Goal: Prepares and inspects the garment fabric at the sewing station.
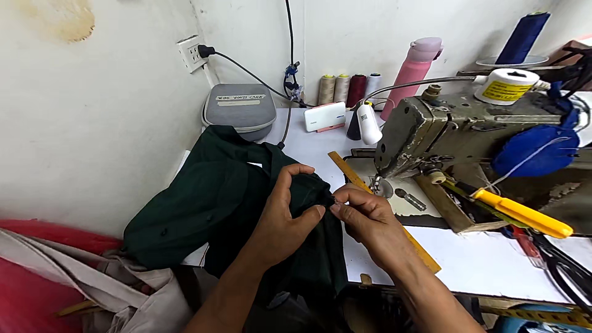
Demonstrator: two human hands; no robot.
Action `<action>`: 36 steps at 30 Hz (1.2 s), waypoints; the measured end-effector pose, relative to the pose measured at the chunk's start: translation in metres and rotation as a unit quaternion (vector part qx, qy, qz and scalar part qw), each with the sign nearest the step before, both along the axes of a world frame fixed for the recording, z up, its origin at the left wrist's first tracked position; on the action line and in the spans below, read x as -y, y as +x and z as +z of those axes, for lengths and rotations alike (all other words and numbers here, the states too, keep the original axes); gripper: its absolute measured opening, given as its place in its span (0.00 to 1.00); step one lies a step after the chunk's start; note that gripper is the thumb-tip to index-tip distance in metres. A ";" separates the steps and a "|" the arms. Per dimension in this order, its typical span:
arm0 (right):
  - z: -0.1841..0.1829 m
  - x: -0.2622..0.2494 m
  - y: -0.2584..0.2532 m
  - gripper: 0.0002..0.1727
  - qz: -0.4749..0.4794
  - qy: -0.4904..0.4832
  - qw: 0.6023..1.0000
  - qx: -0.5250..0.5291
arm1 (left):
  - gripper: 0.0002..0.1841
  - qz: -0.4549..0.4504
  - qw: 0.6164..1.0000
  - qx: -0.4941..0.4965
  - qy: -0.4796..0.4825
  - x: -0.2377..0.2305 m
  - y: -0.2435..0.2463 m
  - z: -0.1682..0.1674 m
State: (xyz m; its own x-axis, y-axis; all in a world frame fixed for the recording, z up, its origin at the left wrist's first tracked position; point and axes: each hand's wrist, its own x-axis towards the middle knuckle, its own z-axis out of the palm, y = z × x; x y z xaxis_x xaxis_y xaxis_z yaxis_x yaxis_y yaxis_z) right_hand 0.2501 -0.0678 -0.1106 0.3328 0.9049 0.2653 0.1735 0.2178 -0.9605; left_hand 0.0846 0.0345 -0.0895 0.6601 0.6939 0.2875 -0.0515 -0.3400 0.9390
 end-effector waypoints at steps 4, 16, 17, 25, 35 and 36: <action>0.002 0.000 0.000 0.12 0.015 -0.016 0.999 -0.047 | 0.25 -0.056 0.994 0.041 -0.084 0.001 0.000 -0.003; 0.013 0.001 -0.005 0.15 0.062 -0.073 0.972 -0.214 | 0.40 -0.126 0.984 0.005 -0.125 -0.001 0.002 -0.004; 0.013 0.000 -0.005 0.15 0.062 -0.075 0.971 -0.217 | 0.40 -0.122 0.984 0.005 -0.128 -0.001 0.002 -0.003; 0.004 0.004 0.001 0.14 -0.014 -0.029 0.998 -0.052 | 0.26 -0.078 0.989 0.039 -0.118 -0.002 -0.005 0.001; 0.013 0.014 -0.002 0.06 -0.061 0.023 0.997 0.046 | 0.25 -0.026 0.997 0.048 0.062 0.000 -0.003 0.014; 0.013 0.014 -0.001 0.07 -0.049 0.015 0.999 0.017 | 0.23 -0.011 0.996 0.049 0.080 -0.001 -0.003 0.016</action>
State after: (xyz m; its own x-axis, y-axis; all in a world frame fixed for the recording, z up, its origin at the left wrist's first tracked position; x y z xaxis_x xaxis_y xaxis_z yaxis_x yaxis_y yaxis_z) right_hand 0.2491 -0.0818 -0.0976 0.4102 0.8597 0.3045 0.2282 0.2265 -0.9469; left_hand 0.0819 0.0356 -0.0740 0.6382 0.6200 0.4565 -0.1495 -0.4818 0.8634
